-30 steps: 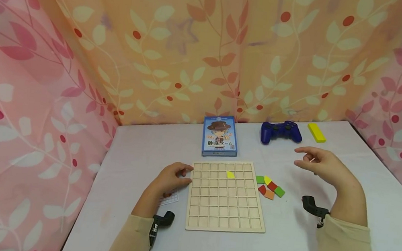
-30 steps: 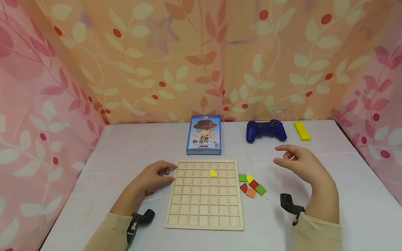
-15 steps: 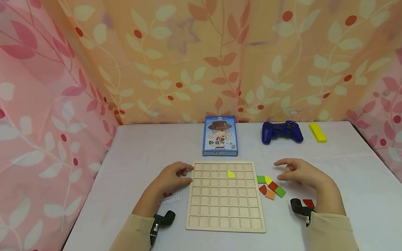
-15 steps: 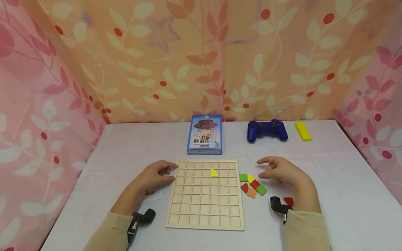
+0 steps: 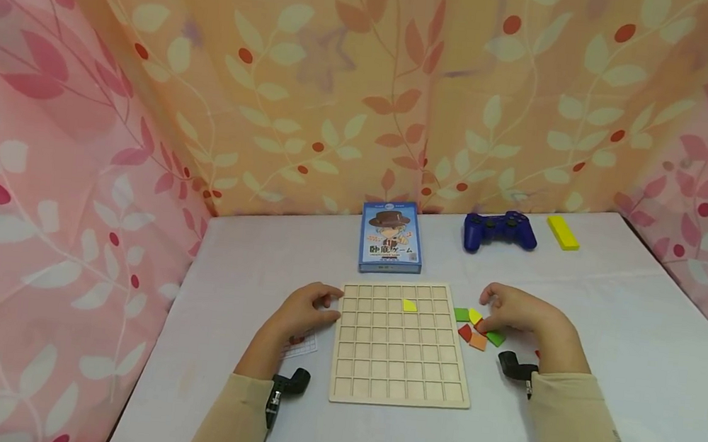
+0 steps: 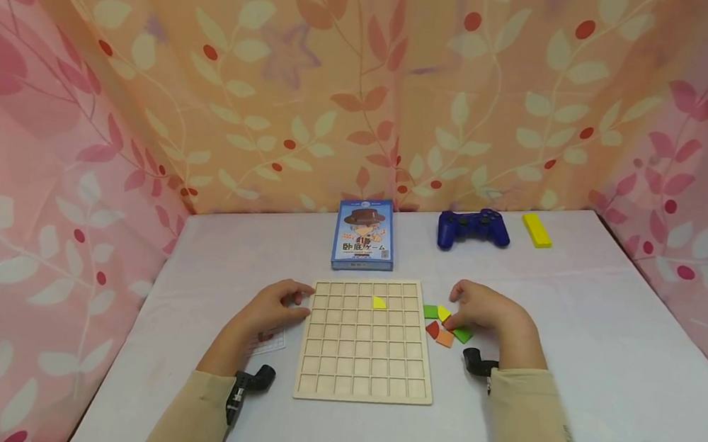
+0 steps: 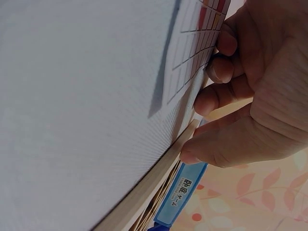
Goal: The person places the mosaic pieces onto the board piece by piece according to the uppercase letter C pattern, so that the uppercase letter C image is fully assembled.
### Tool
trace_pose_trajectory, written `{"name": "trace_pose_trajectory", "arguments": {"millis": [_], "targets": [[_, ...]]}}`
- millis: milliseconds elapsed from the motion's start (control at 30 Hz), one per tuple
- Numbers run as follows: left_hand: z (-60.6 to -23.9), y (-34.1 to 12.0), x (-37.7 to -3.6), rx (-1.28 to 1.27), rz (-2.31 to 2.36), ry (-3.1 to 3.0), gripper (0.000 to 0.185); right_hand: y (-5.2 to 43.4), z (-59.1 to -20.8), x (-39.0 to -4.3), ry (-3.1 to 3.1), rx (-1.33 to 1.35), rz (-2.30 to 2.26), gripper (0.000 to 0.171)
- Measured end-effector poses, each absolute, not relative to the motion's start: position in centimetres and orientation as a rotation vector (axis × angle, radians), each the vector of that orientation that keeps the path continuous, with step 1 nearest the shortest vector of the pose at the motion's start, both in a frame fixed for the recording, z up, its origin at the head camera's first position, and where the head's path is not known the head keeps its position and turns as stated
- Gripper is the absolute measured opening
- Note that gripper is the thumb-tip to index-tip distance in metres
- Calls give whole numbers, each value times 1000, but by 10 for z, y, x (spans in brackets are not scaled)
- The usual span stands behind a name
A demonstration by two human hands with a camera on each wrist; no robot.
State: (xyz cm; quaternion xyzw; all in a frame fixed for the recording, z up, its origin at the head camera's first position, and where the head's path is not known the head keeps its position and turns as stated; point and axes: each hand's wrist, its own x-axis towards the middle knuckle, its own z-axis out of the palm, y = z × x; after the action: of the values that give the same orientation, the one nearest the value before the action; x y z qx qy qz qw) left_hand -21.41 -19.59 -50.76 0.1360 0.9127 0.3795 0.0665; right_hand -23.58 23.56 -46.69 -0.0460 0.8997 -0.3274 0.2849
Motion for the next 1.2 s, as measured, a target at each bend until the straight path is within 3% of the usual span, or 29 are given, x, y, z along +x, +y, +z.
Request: {"name": "trace_pose_trajectory", "arguments": {"millis": [567, 1200], "targets": [[-507, -196, -213, 417, 1153, 2740, 39, 243, -463, -234, 2605, -159, -732, 20], [-508, -196, -215, 399, 1145, 2750, 38, 258, -460, -236, 2656, -113, -825, 32]]}}
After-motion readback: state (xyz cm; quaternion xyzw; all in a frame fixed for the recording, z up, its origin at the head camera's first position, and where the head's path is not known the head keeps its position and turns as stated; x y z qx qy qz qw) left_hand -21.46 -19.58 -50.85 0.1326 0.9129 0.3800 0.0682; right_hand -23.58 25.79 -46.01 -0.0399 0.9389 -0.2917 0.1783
